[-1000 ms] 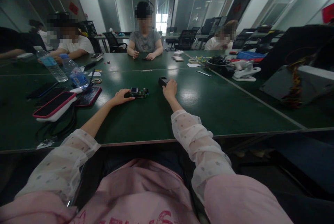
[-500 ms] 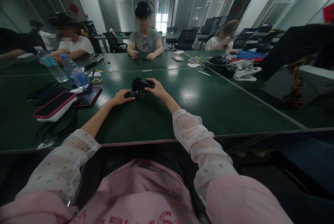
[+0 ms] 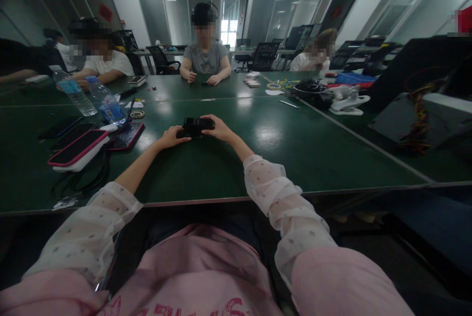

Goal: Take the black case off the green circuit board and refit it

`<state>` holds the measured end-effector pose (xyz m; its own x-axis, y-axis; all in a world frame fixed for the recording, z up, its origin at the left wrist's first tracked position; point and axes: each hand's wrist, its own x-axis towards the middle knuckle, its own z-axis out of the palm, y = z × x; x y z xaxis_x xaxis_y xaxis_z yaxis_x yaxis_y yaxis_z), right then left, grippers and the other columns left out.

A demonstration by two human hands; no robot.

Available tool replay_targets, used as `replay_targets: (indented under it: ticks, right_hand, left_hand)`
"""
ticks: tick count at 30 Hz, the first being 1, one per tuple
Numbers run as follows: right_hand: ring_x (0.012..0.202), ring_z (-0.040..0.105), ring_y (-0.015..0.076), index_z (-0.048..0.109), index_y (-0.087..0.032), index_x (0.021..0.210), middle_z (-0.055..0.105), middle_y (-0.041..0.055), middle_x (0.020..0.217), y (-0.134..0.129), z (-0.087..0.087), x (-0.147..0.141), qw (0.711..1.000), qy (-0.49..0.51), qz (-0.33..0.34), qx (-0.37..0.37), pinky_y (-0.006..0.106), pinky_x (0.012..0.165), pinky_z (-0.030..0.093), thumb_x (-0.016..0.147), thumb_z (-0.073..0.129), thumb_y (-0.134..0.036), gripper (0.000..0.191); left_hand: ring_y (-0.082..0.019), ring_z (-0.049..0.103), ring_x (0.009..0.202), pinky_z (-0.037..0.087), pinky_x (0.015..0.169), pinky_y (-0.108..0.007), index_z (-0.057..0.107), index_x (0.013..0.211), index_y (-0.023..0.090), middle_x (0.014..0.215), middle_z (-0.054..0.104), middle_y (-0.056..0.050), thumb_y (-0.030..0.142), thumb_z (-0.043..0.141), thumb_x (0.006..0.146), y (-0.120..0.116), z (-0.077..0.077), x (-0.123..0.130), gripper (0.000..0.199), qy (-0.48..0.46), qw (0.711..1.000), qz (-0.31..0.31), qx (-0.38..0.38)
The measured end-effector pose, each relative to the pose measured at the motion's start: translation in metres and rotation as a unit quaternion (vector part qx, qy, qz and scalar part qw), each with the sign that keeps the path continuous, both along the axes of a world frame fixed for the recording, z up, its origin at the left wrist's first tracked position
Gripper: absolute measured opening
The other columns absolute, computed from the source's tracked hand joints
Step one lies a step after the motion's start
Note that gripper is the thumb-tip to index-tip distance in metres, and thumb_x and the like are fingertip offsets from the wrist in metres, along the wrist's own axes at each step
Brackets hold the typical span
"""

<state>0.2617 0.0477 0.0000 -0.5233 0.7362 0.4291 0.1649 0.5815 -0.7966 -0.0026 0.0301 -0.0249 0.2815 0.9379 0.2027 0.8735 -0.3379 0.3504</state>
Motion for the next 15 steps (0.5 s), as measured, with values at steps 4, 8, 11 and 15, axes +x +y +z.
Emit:
replay_targets:
  ticks: [4,8,11,15]
  right_hand:
    - [0.118,0.054,0.0295,0.054,-0.02,0.122,0.057,0.0099,0.124,0.005,-0.012,0.0,0.999,-0.045,0.016,0.02,0.053,0.104,0.042,0.067,0.078,-0.035,0.062]
    - [0.118,0.054,0.0285,0.05,-0.022,0.125,0.057,0.0081,0.123,0.01,-0.022,0.0,0.998,-0.045,0.023,0.03,0.052,0.107,0.039,0.067,0.078,-0.032,0.065]
    - [0.118,0.054,0.0285,0.048,-0.023,0.126,0.057,0.0074,0.123,0.011,-0.026,0.0,0.998,-0.04,0.027,0.034,0.051,0.106,0.04,0.066,0.079,-0.031,0.068]
    - [0.119,0.054,0.0287,0.047,-0.023,0.127,0.057,0.0073,0.124,0.011,-0.027,0.0,0.998,-0.042,0.027,0.035,0.052,0.107,0.039,0.067,0.078,-0.032,0.068]
  left_hand:
    - [-0.032,0.05,0.125,0.039,0.103,-0.047,0.054,0.129,0.023,0.132,0.059,-0.011,0.071,0.06,0.074,-0.001,0.002,0.001,0.074,-0.005,1.0,0.009,0.001]
    - [-0.032,0.051,0.123,0.04,0.102,-0.047,0.055,0.127,0.022,0.131,0.059,-0.01,0.071,0.059,0.074,-0.001,0.002,0.001,0.072,-0.005,1.0,-0.002,0.006]
    - [-0.032,0.052,0.123,0.04,0.102,-0.047,0.056,0.127,0.022,0.13,0.06,-0.01,0.07,0.059,0.075,-0.001,0.002,0.001,0.07,-0.004,1.0,-0.001,0.006]
    - [-0.032,0.05,0.124,0.04,0.102,-0.048,0.055,0.127,0.022,0.131,0.059,-0.01,0.069,0.058,0.076,-0.001,0.002,0.001,0.07,-0.004,1.0,0.001,0.001]
